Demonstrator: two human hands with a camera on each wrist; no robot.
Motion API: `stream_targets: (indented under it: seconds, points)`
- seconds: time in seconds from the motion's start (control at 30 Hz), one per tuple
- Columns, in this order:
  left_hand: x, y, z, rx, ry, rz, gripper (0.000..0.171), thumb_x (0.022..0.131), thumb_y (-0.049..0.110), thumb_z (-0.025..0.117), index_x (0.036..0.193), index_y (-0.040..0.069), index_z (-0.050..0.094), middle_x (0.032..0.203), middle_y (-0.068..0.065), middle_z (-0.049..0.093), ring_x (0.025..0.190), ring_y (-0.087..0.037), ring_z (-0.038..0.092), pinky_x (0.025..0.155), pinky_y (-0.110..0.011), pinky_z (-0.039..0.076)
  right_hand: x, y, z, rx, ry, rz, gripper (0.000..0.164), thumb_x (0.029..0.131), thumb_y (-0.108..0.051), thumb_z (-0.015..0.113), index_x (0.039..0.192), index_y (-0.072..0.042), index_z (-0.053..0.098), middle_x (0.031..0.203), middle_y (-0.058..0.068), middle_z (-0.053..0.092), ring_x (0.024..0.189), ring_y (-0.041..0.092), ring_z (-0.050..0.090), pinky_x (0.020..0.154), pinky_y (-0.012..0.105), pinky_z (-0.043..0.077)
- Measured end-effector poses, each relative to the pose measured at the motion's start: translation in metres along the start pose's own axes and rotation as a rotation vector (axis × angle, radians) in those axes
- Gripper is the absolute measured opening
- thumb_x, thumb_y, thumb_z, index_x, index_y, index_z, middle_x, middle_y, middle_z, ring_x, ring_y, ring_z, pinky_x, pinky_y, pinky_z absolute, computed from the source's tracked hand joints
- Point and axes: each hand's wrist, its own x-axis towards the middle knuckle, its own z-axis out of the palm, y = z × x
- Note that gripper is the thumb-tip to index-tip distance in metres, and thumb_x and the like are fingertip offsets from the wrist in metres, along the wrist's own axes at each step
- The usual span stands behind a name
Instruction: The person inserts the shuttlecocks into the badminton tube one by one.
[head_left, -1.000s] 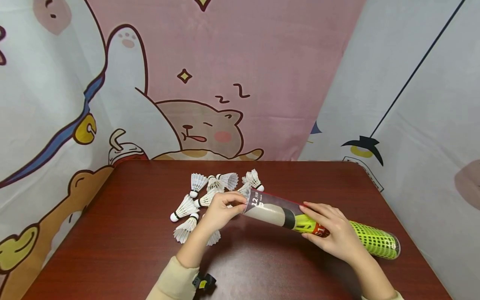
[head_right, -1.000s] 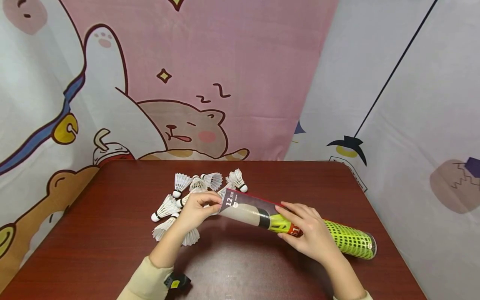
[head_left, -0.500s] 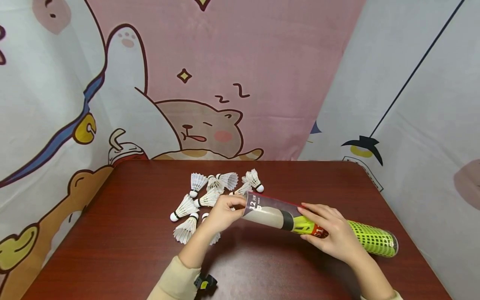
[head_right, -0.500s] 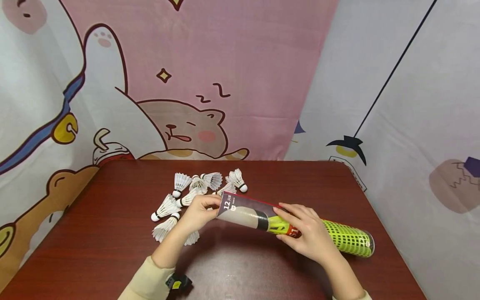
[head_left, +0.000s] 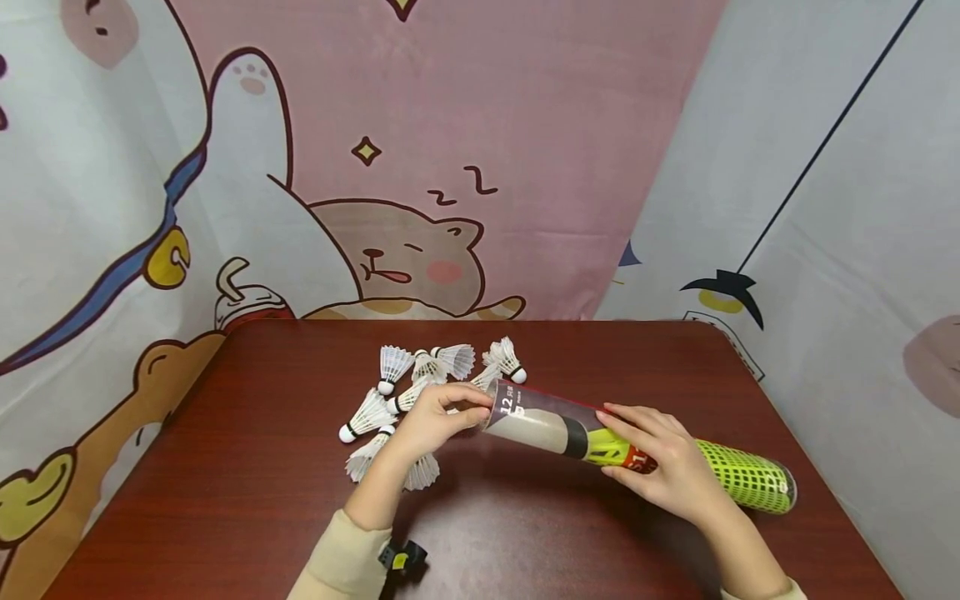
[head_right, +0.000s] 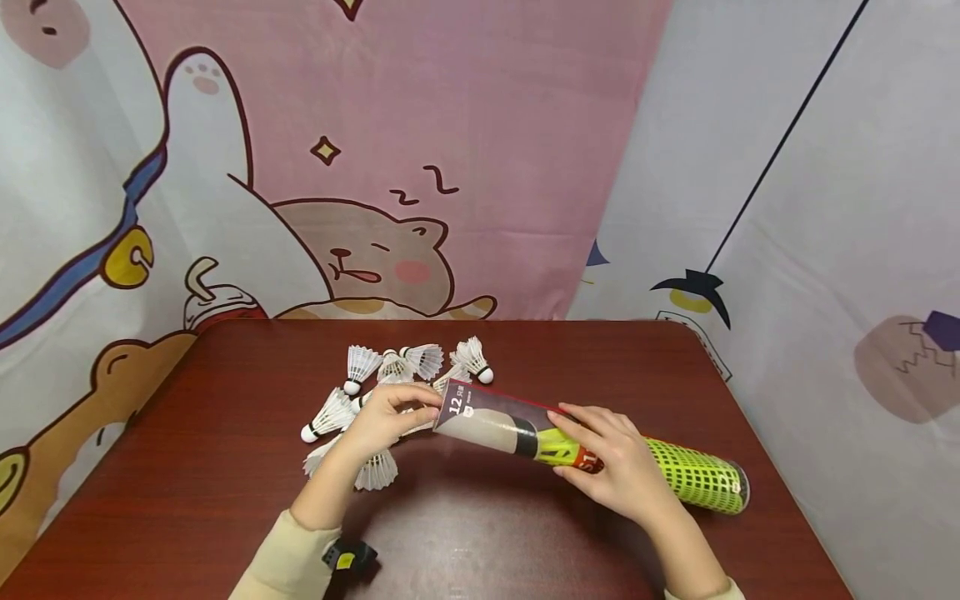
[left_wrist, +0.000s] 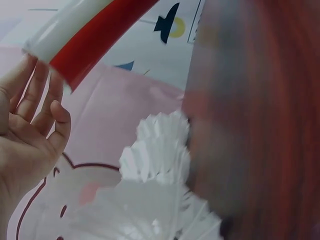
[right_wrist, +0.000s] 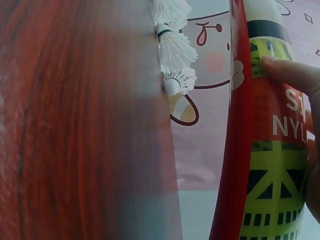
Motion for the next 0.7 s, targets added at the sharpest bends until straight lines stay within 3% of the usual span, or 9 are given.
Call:
stream_targets:
  seconds: [0.23,0.4,0.7]
  points:
    - [-0.003,0.002,-0.025,0.016,0.073,0.038,0.014,0.084,-0.008,0.067,0.097,-0.012,0.068,0.094,-0.022,0.068,0.086,-0.007,0.06,0.072,-0.028,0.049,-0.002,0.001,-0.003,0.0,-0.04,0.046,0.062,0.083,-0.053,0.068,0.132,-0.016,0.059,0.131,0.001,0.057,0.112,0.022,0.053,0.095,0.034,0.032]
    - [-0.008,0.001,-0.046,0.03,0.139,0.008,0.015,0.085,-0.008,0.066,0.099,-0.011,0.068,0.099,-0.024,0.067,0.088,-0.011,0.062,0.074,-0.026,0.05,-0.004,0.001,-0.004,-0.003,-0.078,0.083,0.069,0.073,-0.042,0.082,0.133,-0.018,0.058,0.132,0.001,0.056,0.113,0.021,0.051,0.094,0.036,0.032]
    - [-0.02,-0.01,-0.079,0.086,0.201,-0.002,0.016,0.085,-0.008,0.066,0.101,-0.01,0.068,0.101,-0.022,0.066,0.094,-0.01,0.061,0.075,-0.028,0.048,-0.004,0.001,-0.005,-0.005,-0.09,0.097,0.068,0.074,-0.043,0.081,0.133,-0.018,0.058,0.133,0.0,0.056,0.114,0.021,0.051,0.096,0.034,0.031]
